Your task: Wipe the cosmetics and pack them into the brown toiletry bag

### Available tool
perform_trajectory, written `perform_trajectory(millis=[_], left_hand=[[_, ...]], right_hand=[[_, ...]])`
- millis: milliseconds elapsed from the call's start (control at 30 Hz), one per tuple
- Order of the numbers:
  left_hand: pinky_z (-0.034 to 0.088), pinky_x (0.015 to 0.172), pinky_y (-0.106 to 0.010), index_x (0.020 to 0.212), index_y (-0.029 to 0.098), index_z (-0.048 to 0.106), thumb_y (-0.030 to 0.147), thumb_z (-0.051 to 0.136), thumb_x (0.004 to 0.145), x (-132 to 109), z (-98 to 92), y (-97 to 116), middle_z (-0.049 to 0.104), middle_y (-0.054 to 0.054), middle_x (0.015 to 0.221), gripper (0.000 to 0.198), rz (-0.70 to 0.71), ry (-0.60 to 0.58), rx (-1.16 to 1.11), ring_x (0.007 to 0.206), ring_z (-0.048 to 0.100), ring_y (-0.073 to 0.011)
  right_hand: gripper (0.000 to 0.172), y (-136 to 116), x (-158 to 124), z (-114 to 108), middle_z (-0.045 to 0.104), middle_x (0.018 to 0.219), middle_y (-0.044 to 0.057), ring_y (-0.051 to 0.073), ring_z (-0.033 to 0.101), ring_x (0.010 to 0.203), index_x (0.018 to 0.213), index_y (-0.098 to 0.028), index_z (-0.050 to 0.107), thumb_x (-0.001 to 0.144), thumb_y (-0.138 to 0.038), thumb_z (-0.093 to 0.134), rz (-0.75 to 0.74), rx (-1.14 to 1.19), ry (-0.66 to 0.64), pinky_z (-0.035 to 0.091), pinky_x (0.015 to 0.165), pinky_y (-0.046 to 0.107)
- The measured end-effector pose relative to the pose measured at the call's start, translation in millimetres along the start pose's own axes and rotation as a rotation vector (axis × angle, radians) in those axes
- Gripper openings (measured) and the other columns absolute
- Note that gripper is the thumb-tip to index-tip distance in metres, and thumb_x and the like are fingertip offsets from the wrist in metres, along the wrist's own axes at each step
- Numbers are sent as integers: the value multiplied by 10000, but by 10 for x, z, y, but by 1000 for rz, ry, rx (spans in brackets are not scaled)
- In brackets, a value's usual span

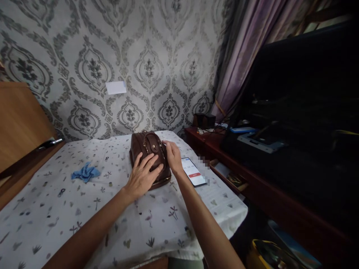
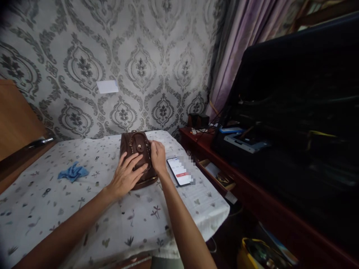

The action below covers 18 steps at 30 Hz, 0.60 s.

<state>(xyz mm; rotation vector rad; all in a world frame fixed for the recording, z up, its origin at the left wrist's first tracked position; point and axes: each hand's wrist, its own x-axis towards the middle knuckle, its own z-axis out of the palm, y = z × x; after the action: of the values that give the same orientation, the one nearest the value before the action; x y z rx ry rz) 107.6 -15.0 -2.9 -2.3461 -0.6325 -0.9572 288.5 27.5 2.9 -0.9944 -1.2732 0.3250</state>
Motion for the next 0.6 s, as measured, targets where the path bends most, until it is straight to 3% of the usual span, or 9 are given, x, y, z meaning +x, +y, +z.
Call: perform_trajectory(millis=[100,200,467,600], left_hand=[[325,1153,-598,1161,220,703,180,585,907,8,22,-20,645,-138,1325,283,8,29,-44,1307,525,-297],[318,1150,-606,1156,208,705,212,593,894,9,28,-18,642,-150,1330,285,15,34,-67,1307,522,-310],[235,1204,-560,1194,210,678,224,601,927,-27,106,-8,658,-125,1329,279,24,96,-15,1301,528,-271],[222,1213,-558,1216,204,667,212,588,933,-45,144,-1,658,-123,1334,294,21,106,-20,1316,521,-267]], right_hand=[[352,5,215,54,755,999,105,280,663,1003,890,-202,755,841,-515,602,53,52,-111,494,937,445],[267,17,300,100,754,929,77,264,671,956,828,-202,733,777,-457,672,81,83,-118,504,899,413],[255,-20,167,72,694,805,15,186,631,800,801,-213,643,819,-466,671,128,310,-45,508,796,323],[303,-37,119,58,707,818,14,192,644,800,905,-212,706,783,-489,733,150,315,-51,514,818,342]])
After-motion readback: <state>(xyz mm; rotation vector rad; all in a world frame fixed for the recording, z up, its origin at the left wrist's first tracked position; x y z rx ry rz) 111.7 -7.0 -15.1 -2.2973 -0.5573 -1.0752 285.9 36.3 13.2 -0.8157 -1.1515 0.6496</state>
